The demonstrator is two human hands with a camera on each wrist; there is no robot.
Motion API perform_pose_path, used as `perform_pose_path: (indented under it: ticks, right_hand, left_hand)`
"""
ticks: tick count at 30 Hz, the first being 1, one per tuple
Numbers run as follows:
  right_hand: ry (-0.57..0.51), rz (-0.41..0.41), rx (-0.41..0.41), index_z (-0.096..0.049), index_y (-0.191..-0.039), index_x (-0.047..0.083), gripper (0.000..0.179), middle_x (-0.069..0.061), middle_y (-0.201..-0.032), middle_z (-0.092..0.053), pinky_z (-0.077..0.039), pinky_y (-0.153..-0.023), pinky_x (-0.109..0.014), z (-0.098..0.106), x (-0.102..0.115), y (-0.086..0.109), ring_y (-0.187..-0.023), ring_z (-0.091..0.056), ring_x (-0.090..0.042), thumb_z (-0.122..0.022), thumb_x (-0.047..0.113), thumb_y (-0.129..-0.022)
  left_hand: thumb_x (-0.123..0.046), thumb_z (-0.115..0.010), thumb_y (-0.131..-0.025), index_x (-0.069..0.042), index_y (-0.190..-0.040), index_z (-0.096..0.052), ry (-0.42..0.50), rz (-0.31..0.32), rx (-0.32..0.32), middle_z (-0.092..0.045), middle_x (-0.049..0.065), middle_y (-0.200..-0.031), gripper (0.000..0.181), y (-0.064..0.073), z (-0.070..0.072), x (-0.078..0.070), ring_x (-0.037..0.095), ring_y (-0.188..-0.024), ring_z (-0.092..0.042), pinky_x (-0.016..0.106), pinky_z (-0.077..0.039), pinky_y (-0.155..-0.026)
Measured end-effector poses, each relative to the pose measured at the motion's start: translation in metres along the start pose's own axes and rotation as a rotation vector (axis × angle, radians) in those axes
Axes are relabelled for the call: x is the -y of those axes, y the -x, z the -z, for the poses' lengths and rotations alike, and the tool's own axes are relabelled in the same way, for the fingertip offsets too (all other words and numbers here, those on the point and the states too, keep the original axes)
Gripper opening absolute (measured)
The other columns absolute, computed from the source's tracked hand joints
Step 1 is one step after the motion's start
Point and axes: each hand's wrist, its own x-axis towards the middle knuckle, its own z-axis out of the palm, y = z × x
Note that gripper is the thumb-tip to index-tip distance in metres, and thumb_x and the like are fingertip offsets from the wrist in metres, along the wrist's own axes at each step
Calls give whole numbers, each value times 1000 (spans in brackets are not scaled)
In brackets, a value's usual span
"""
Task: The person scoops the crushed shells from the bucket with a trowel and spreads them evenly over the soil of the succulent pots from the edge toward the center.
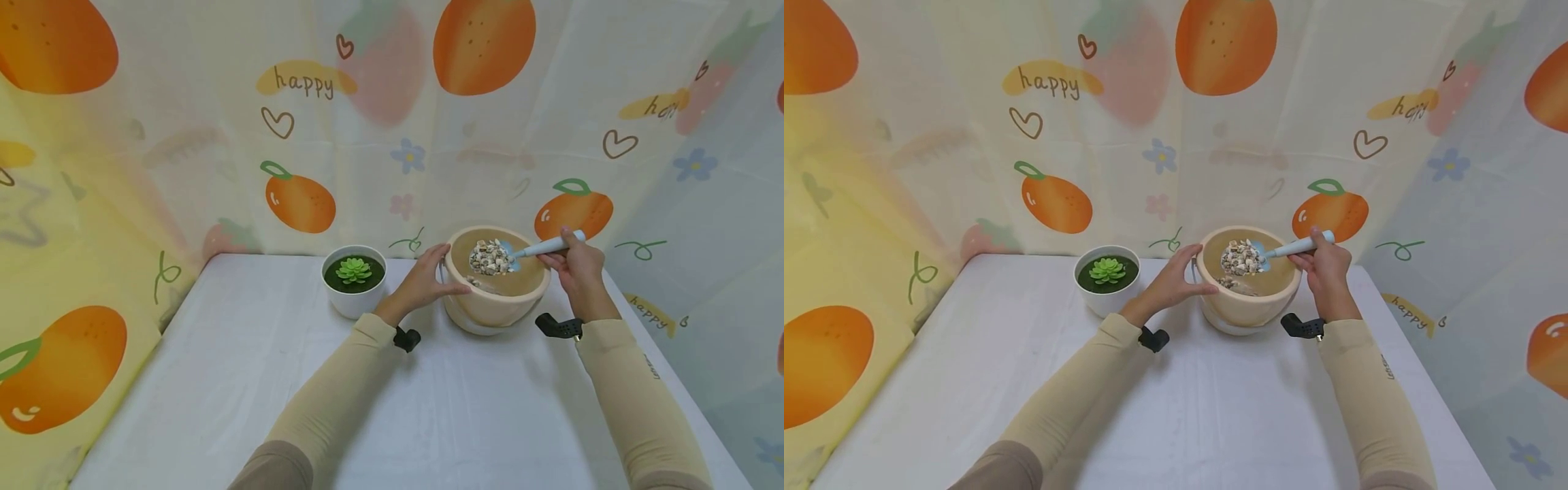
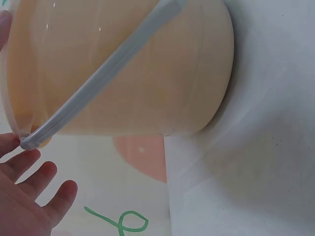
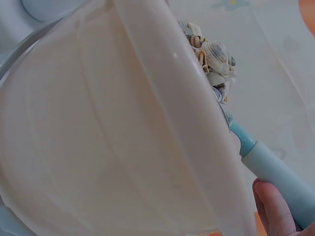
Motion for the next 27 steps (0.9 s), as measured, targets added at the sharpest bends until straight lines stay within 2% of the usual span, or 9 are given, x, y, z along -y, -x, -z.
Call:
perform_pose_path:
  ticks: [6,9,12,18,22,25,27]
  right_hand:
    - [-11,4,2,-34,-149,9,66,-4,-86,-66,-47,-92,-36,-1,0,2,-129,-50,-26,-61,31,-93]
    - [-24,10,5,-35,-148,9,66,-4,-85,-66,-48,-90,-36,-1,0,1,-131,-47,-28,-62,31,-93]
    - [-25,25,3,-37,-147,8,65,-4,-84,-67,-51,-87,-35,-2,-1,1,-129,-49,-28,-63,31,-92]
    - [-34,42,3,-39,-143,8,63,-4,-87,-67,-53,-83,-34,-3,-2,2,-105,-69,-21,-65,30,-91]
    - [-51,49,5,-40,-140,8,59,-5,-89,-66,-53,-83,-35,-4,-1,3,-88,-74,-18,-65,29,-91]
    - [-60,51,4,-41,-138,7,57,-6,-89,-66,-52,-83,-36,-6,0,4,-85,-73,-18,-65,28,-91]
    - [-65,51,5,-40,-138,8,57,-6,-90,-65,-52,-84,-36,-8,1,5,-90,-73,-19,-65,28,-91]
  left_hand:
    - [-45,-80,-77,-9,-152,-29,-10,4,2,-33,12,-157,98,0,3,0,28,-145,-32,44,-32,-117]
    - [-45,-80,-77,-10,-152,-30,-3,11,1,-34,11,-156,97,1,5,1,28,-145,-33,46,-31,-117]
    - [-47,-80,-77,-12,-152,-31,-4,25,5,-35,10,-156,96,3,6,1,28,-145,-32,47,-31,-117]
    - [-49,-79,-77,-13,-152,-32,-16,40,5,-34,10,-157,96,6,12,0,28,-146,-30,48,-31,-117]
    - [-49,-78,-78,-12,-152,-31,-26,37,-3,-34,10,-157,95,7,16,1,28,-146,-29,47,-30,-117]
    - [-50,-77,-79,-12,-152,-31,-30,43,-4,-33,10,-157,94,9,18,1,28,-147,-29,47,-30,-118]
    - [-49,-77,-79,-12,-152,-31,-30,45,-3,-33,10,-158,94,9,20,1,28,-147,-28,47,-30,-117]
